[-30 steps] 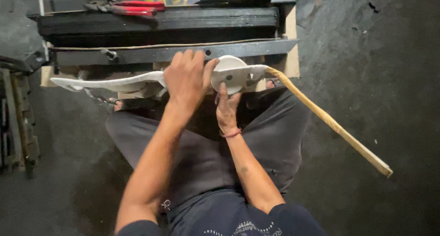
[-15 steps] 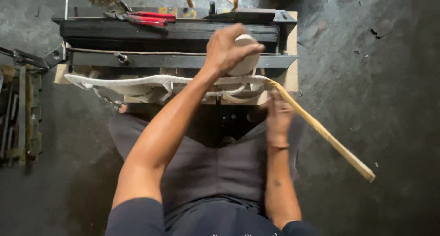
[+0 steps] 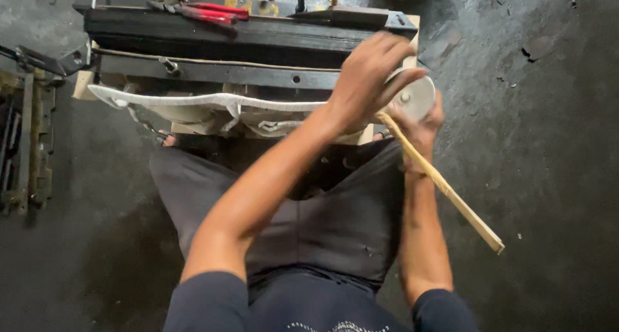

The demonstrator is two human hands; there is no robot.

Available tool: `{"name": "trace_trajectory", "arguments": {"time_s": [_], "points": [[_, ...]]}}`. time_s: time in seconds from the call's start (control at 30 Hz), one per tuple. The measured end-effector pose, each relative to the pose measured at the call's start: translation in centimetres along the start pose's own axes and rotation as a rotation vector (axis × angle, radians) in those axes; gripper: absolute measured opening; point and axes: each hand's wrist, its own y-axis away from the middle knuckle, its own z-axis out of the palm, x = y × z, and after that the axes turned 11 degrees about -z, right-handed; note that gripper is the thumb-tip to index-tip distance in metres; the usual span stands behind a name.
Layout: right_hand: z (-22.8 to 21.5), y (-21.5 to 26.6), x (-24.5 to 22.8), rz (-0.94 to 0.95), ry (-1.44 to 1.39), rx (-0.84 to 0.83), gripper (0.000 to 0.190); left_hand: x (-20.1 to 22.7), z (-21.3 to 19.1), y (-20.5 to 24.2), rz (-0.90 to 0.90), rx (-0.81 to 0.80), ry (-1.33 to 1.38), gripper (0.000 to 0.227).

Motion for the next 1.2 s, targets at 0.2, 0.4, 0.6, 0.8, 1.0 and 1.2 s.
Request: {"name": "trace_trajectory", "arguments": {"time_s": [0.2, 0.4, 0.6, 0.8, 1.0, 1.2], "points": [[0.0, 7.6, 3.5, -0.016, -0.029, 0.314, 0.048, 4.5, -0.8, 12.4, -0.901, -0.039, 0.149, 0.029], [3.3, 12.5, 5.7, 0.159, -0.184, 0.474, 0.06, 2.2, 2.6, 13.0, -1.28, -0.184, 0.405, 0.041], [6.6, 14.0, -0.5, -0.578, 0.99, 0.17, 0.086, 0.5, -3.7, 9.0, -1.038, -0.383, 0.189, 0.041], [8.8, 6.9, -0.5, -0.866, 0.988, -0.036, 0.047, -5.4, -2.0, 4.4, -1.134, -0.62, 0.097, 0.041], [11.4, 2.0, -1.8, -0.657, 0.927, -0.012, 0.041, -7.3, -6.5, -0.5, -1.083, -0.588, 0.101, 0.06], [11.3, -6.6, -1.7, -0.541, 1.286, -0.518, 0.047, 0.3, -9.9, 10.8, -0.629, 0.11, 0.03, 0.008]]}}
